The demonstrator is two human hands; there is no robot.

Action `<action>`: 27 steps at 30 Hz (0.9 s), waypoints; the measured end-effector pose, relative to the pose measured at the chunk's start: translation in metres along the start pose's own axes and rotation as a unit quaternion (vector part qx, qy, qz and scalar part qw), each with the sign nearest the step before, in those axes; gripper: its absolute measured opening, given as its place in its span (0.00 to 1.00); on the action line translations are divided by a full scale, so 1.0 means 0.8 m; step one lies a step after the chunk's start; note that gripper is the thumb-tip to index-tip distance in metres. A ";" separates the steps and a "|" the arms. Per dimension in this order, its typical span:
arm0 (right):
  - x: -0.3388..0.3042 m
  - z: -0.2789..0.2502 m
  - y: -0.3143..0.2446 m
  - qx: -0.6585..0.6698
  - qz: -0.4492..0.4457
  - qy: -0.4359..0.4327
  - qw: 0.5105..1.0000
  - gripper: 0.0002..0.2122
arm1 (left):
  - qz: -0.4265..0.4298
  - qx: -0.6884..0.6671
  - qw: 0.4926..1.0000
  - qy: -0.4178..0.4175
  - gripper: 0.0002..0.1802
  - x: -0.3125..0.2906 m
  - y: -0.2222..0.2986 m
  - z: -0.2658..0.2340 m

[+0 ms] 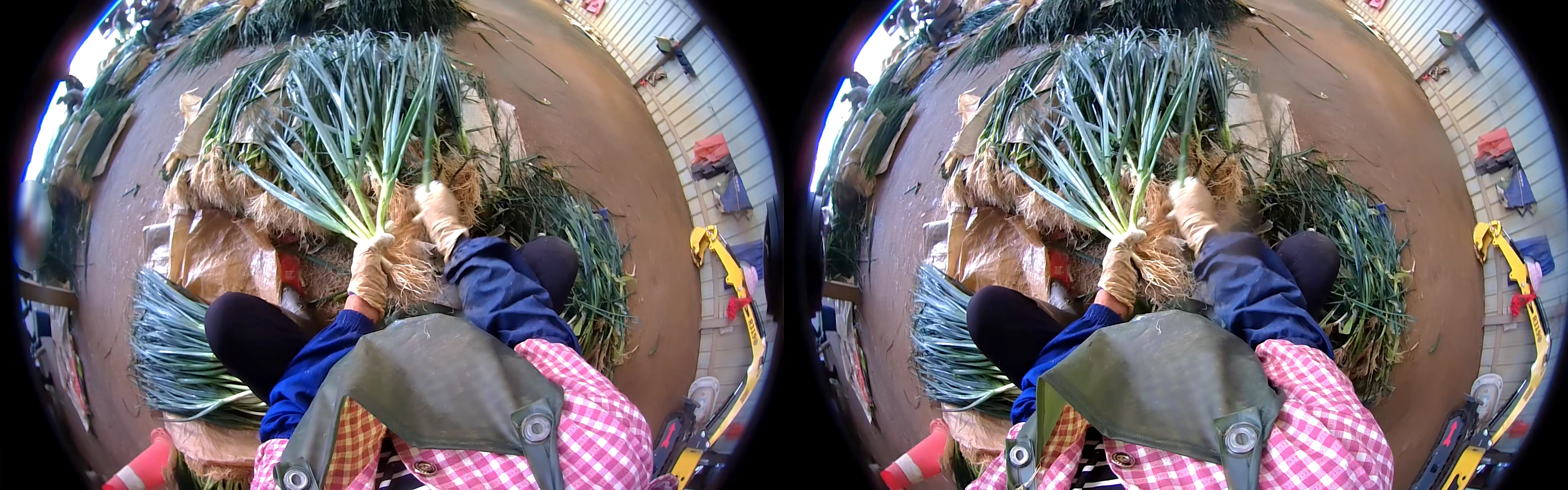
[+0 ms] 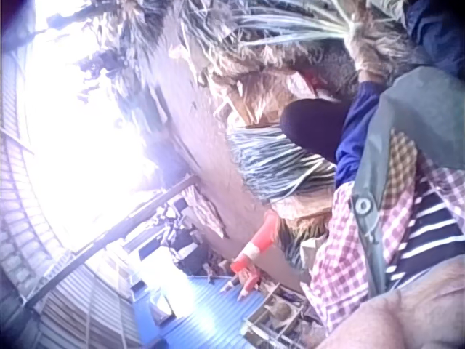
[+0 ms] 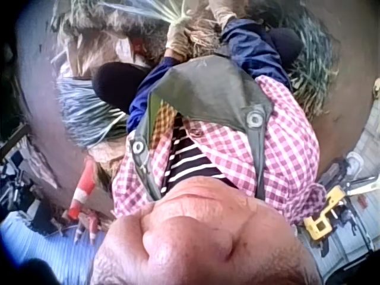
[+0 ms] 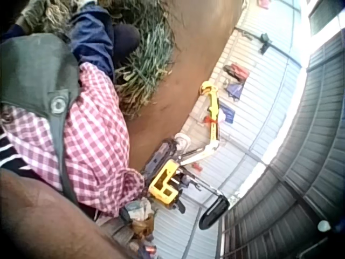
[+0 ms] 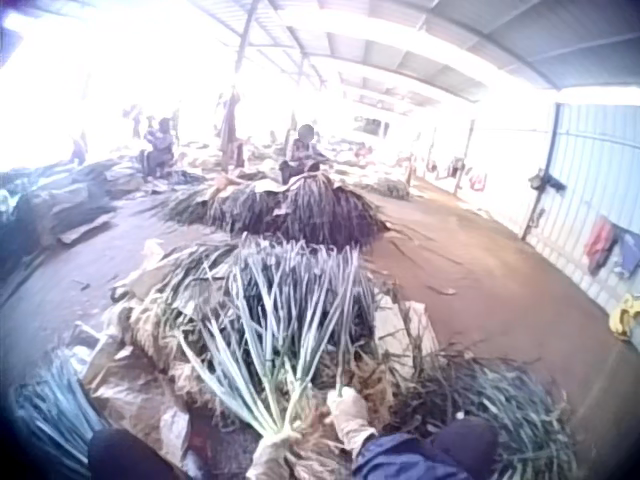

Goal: The person cleans and bundles long green plants by hand, removing dead leaves and debris from the roots before gathering them into a larger bundle.

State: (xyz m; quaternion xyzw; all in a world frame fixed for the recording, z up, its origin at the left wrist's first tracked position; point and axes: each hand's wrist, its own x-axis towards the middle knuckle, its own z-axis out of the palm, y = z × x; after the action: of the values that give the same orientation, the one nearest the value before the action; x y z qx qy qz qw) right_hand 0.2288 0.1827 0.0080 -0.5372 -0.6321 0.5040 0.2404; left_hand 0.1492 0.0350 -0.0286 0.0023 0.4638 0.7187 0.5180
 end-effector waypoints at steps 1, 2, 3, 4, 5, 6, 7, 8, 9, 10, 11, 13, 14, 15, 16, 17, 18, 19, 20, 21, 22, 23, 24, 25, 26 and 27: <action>0.027 -0.020 0.016 0.039 0.004 0.032 0.999 0.11 | -0.005 -0.014 1.000 -0.001 0.20 -0.002 0.000 0.011; 0.048 -0.039 0.020 -0.064 0.038 0.044 0.996 0.10 | -0.009 -0.028 1.000 0.003 0.21 -0.005 0.003 0.016; 0.077 -0.062 0.031 -0.208 0.032 0.110 0.971 0.10 | -0.013 -0.052 0.998 -0.026 0.22 -0.003 -0.001 0.027; 0.075 -0.062 0.017 -0.312 -0.053 0.153 0.936 0.11 | -0.009 -0.075 0.997 -0.035 0.22 -0.001 0.001 0.019; 0.076 -0.056 0.012 -0.294 -0.138 0.182 0.928 0.12 | -0.005 -0.097 0.994 -0.045 0.23 0.000 0.002 0.012; 0.077 -0.059 0.008 -0.276 -0.221 0.216 0.910 0.13 | -0.011 -0.107 0.992 -0.060 0.23 0.000 0.001 0.014; 0.056 -0.040 -0.017 -0.179 -0.210 0.161 0.948 0.14 | -0.012 -0.117 0.991 -0.063 0.24 -0.002 0.003 0.004; 0.014 -0.019 -0.063 -0.119 -0.129 0.046 0.983 0.16 | -0.010 -0.127 0.990 -0.064 0.24 -0.005 0.009 -0.010; 0.007 -0.010 -0.063 -0.034 -0.061 -0.029 0.997 0.15 | -0.047 -0.146 0.983 -0.098 0.24 0.001 0.005 -0.005; 0.007 0.000 -0.055 0.053 0.010 -0.105 0.993 0.15 | -0.055 -0.146 0.983 -0.101 0.24 0.000 0.002 0.001; 0.010 0.005 -0.043 0.081 0.074 -0.182 0.977 0.17 | -0.061 -0.145 0.982 -0.104 0.24 -0.001 -0.002 0.006; -0.013 0.016 -0.051 0.080 0.155 -0.248 0.953 0.21 | -0.019 -0.169 0.983 -0.064 0.20 -0.017 0.000 0.027; 0.003 0.033 -0.017 0.118 0.096 -0.213 0.965 0.20 | -0.025 -0.171 0.982 -0.072 0.19 -0.016 0.000 0.029; -0.001 0.035 -0.014 0.114 0.059 -0.201 0.971 0.20 | -0.028 -0.174 0.981 -0.077 0.18 -0.016 0.001 0.026; -0.005 0.036 -0.011 0.110 0.022 -0.188 0.976 0.20 | -0.031 -0.176 0.980 -0.082 0.17 -0.016 0.003 0.024; -0.005 0.034 -0.009 -0.124 -0.055 -0.113 0.984 0.21 | -0.043 -0.178 0.980 -0.073 0.16 -0.017 0.004 0.021; -0.003 0.031 0.006 -0.175 -0.121 -0.053 0.976 0.23 | -0.059 -0.178 0.980 -0.072 0.15 -0.016 0.004 0.024; 0.000 0.025 0.021 -0.103 -0.120 -0.075 0.985 0.22 | -0.076 -0.180 0.978 -0.070 0.14 -0.015 0.002 0.028; 0.003 0.014 0.036 -0.032 -0.118 -0.095 0.988 0.21 | -0.094 -0.182 0.976 -0.070 0.13 -0.014 0.000 0.034; -0.022 0.023 0.017 0.052 -0.084 -0.159 0.982 0.16 | -0.045 -0.167 0.984 -0.048 0.14 -0.014 0.006 0.021; -0.045 0.024 -0.001 0.187 0.027 -0.224 0.956 0.11 | -0.045 -0.185 0.980 -0.056 0.14 -0.013 0.007 0.010; -0.047 0.019 0.003 0.158 -0.012 -0.223 0.962 0.10 | -0.052 -0.203 0.975 -0.075 0.14 -0.007 0.001 0.009; -0.050 0.015 0.005 0.130 -0.049 -0.222 0.965 0.10 | -0.059 -0.220 0.970 -0.090 0.14 -0.006 0.001 0.011; -0.053 0.010 0.007 0.149 -0.045 -0.242 0.958 0.09 | -0.107 -0.328 0.922 -0.173 0.13 -0.005 0.000 0.014; -0.056 0.006 0.008 0.169 -0.041 -0.263 0.949 0.09 | -0.107 -0.307 0.935 -0.144 0.13 -0.007 -0.001 0.013; -0.059 0.000 0.007 0.187 -0.037 -0.282 0.940 0.08 | -0.109 -0.285 0.945 -0.115 0.13 -0.024 0.014 0.025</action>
State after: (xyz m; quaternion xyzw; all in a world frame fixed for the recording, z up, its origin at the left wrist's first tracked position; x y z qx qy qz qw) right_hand 0.2453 0.1390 0.0143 -0.2946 -0.5879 0.7346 0.1671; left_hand 0.1596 0.0334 -0.0002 -0.1130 0.1742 0.7547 0.6223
